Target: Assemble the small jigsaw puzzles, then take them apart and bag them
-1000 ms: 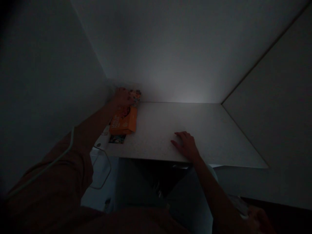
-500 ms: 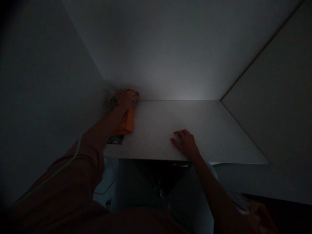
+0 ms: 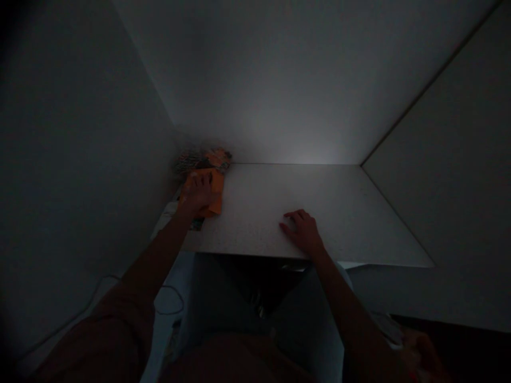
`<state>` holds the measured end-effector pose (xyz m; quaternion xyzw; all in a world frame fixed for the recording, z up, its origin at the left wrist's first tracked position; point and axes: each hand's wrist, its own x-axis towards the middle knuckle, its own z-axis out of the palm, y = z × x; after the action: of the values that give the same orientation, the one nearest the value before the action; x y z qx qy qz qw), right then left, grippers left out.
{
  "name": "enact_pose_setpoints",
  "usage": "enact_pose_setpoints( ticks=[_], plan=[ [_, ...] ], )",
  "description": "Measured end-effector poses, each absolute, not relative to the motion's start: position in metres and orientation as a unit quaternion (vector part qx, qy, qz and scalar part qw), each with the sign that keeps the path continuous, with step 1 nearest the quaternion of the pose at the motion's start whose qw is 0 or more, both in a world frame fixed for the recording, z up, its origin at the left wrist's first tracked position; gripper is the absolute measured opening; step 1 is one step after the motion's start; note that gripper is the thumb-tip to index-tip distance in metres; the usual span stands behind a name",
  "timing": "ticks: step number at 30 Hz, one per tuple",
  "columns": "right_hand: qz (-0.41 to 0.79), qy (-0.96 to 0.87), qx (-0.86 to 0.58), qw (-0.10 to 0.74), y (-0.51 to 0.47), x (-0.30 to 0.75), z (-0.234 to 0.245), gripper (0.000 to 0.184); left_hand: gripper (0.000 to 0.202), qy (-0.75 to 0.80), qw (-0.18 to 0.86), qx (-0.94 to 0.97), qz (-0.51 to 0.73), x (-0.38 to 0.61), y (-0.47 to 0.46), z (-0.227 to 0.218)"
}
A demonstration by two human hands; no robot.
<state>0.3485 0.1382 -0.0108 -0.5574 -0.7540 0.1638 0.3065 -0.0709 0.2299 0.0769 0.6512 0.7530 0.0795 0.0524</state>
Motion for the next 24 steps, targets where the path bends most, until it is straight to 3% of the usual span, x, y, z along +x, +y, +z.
enact_pose_setpoints(
  ticks=[10, 17, 19, 22, 24],
  plan=[
    [0.124, -0.766, -0.561, 0.289, 0.141, 0.35, -0.02, 0.04, 0.108, 0.708, 0.075, 0.701, 0.037, -0.022, 0.156, 0.088],
    [0.137, -0.757, -0.555, 0.316, 0.146, 0.354, -0.025, 0.04, 0.094, 0.633, 0.096, 0.764, 0.081, 0.029, 0.129, 0.095],
    [0.138, -0.749, -0.563, 0.321, 0.146, 0.355, -0.026, 0.041, 0.112, 0.622, 0.121, 0.77, 0.076, 0.026, 0.117, 0.099],
    [0.143, -0.742, -0.565, 0.332, 0.148, 0.356, -0.027, 0.043, 0.158, 0.578, 0.183, 0.795, 0.003, 0.002, 0.093, 0.097],
    [0.143, -0.738, -0.565, 0.34, 0.148, 0.355, -0.028, 0.04, 0.166, 0.545, 0.188, 0.817, 0.003, -0.014, 0.079, 0.09]
  ],
)
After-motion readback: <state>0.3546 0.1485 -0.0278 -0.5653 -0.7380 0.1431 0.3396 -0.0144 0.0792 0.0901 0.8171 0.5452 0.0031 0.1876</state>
